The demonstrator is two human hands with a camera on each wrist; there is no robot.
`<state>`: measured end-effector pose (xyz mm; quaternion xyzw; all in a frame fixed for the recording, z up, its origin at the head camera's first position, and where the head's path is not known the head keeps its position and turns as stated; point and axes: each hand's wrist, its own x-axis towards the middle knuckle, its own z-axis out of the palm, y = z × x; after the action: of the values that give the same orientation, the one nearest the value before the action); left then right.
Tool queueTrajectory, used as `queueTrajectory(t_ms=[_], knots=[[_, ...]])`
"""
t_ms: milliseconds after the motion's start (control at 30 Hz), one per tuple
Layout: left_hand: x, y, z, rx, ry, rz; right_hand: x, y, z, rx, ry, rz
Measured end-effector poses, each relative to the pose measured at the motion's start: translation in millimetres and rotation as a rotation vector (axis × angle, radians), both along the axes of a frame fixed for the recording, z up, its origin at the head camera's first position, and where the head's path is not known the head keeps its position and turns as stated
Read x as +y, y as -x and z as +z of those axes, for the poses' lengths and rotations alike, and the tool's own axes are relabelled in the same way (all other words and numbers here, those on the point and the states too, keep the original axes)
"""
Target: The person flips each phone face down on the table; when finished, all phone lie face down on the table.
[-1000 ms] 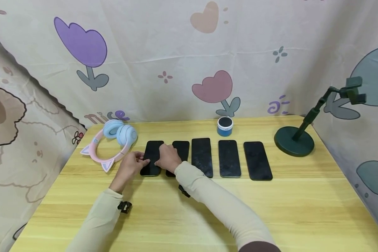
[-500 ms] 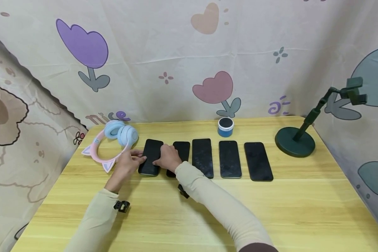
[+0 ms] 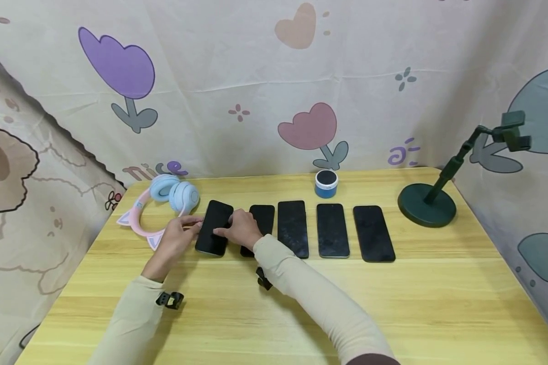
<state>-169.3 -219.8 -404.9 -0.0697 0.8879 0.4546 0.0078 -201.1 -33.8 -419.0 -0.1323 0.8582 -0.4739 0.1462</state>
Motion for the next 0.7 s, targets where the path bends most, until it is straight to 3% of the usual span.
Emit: queueTrajectory(t_ms=[200,400,700], knots=[[-0.1,-3.1,1.5,-0.017,-0.158,0.013,-0.4,-2.7,-1.0,-0.050,0.098,-0.008],[-2.5,-5.0,3.2,-0.054,-0.237,0.003,-2.1,-4.0,-2.8,-0.062,0.116,-0.011],[-3.7,-5.0,4.8,-0.057,-0.352,-0.018,-3.4,-4.3,-1.4,-0.106,0.172,0.015]])
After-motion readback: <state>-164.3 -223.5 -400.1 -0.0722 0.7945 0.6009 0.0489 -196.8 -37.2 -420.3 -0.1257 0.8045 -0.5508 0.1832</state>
